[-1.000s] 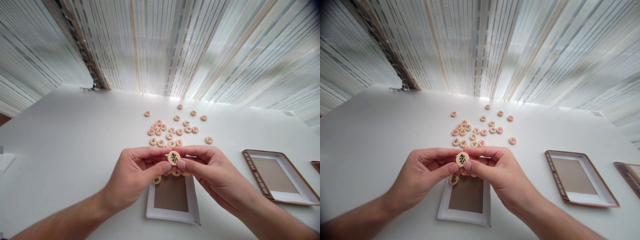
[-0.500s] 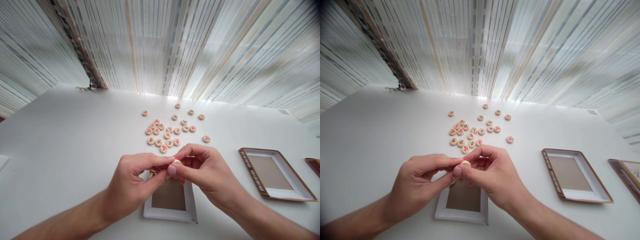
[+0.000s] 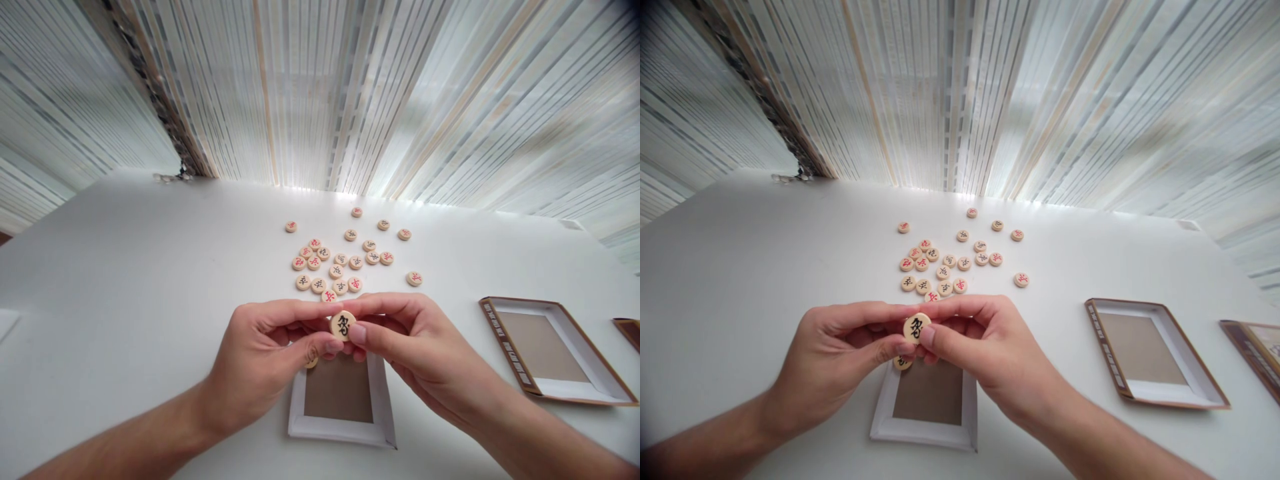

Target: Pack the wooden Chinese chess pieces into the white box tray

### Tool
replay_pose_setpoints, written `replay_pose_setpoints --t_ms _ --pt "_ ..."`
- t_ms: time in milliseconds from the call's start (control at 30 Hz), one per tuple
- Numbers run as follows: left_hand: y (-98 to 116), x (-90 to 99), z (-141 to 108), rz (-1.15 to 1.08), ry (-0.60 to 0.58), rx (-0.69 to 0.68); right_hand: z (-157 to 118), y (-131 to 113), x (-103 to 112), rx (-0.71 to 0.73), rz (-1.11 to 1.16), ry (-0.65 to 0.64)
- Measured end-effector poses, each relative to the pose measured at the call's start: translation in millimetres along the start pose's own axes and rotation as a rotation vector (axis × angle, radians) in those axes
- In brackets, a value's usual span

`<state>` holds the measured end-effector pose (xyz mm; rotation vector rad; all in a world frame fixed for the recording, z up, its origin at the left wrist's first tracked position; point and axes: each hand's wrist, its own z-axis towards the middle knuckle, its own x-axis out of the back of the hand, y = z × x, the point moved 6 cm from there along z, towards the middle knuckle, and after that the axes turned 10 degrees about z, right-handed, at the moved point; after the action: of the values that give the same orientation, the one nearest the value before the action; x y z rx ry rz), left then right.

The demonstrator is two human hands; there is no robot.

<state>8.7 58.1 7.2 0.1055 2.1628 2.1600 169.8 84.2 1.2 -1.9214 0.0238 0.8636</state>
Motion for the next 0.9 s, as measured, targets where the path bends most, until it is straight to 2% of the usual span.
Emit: replay_pose_setpoints --t_ms 200,433,633,733,900 --pt "3 1.9 0 0.097 0.037 -0.067 0 4 -2 -0.026 0.066 0.0" --pt "12 -3.5 -3 0.202 -0.059 -0.207 1 4 -1 -0.06 0.083 0.07" --pt "17 -7.0 -4 0.258 -0.114 -0.281 1 1 -1 -0.012 0.051 0.047" --pt "18 -8.0 -3 0.208 -0.122 -0.265 -1 2 0 0.008 0.027 0.038" --pt "13 -9.5 -1 0.078 -0.132 -0.154 0 1 1 0.027 -0.047 0.016"
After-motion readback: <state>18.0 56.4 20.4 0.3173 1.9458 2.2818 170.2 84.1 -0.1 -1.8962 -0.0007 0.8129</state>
